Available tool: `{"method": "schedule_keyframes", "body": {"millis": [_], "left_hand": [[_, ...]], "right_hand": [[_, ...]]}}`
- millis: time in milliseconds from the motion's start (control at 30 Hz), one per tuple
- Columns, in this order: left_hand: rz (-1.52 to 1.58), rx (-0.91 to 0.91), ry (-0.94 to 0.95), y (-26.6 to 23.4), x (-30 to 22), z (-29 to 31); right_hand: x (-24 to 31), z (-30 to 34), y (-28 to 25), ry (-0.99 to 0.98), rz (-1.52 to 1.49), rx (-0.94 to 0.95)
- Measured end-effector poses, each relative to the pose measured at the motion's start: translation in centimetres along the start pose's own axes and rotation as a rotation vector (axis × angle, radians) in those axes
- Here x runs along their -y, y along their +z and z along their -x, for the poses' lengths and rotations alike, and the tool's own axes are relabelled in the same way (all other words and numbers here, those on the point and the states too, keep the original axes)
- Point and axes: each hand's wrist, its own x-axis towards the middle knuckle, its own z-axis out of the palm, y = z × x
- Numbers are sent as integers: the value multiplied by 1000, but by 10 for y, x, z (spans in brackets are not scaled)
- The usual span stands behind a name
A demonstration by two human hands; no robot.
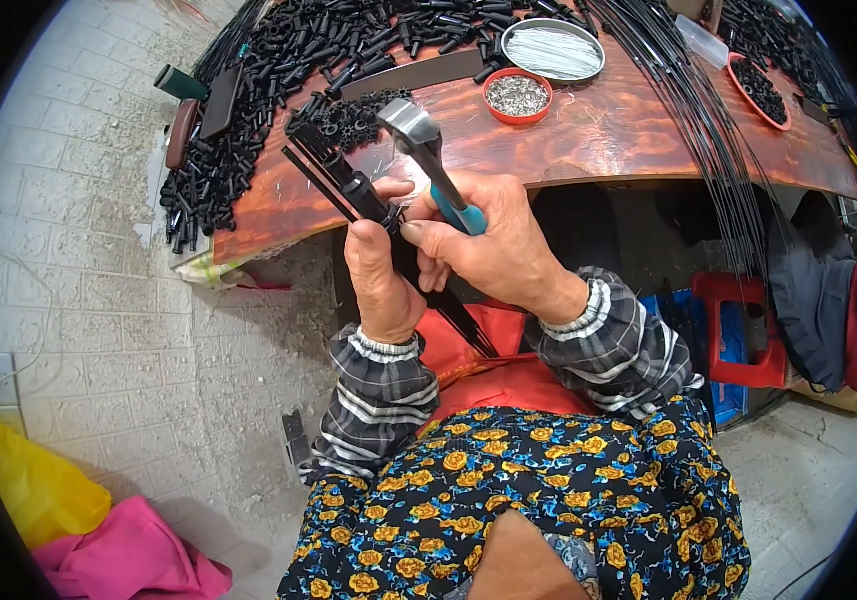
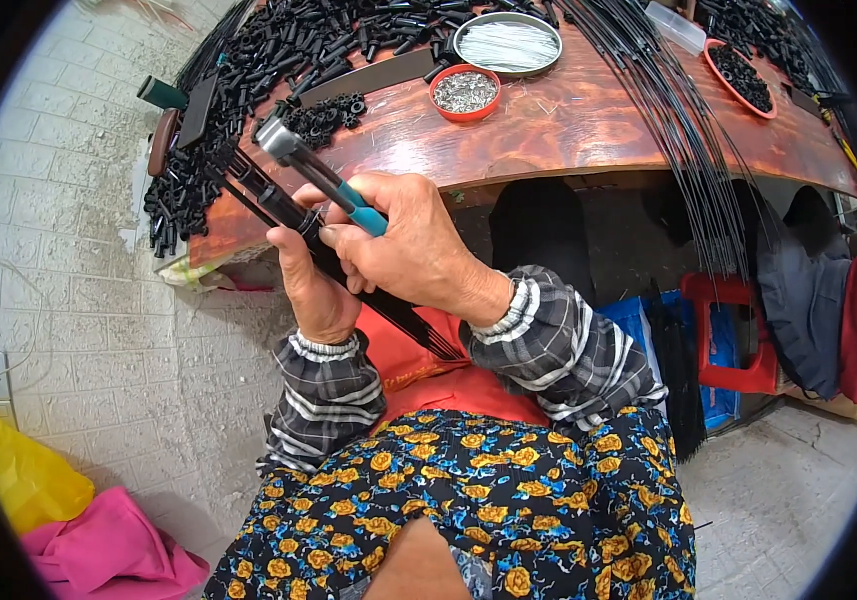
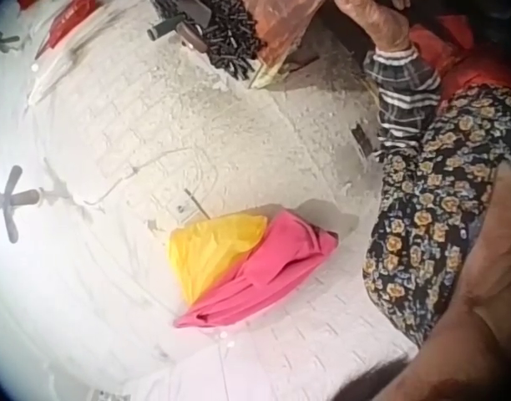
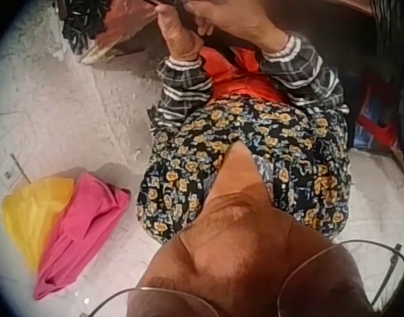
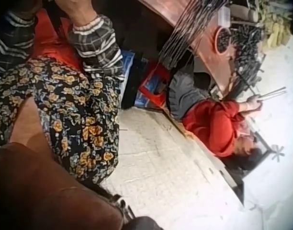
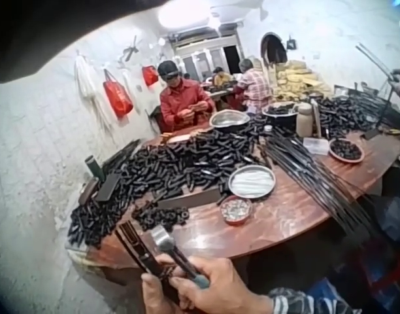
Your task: Assembling black plastic and metal components by hand and using pliers at a production workbench.
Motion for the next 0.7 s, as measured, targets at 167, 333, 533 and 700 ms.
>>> {"method": "schedule_keyframes", "body": {"millis": [167, 333, 533, 700], "left_hand": [[28, -65, -9, 3, -3, 0], [-26, -102, 22, 5, -2, 1], [133, -107, -30, -11, 1, 3], [87, 67, 44, -12, -2, -1]], "right_hand": [[-1, -1, 2, -48, 108, -9], [-9, -3, -1, -101, 209, -9], [5, -4, -10, 44, 20, 178], [32, 10, -40, -113, 722, 187]]}}
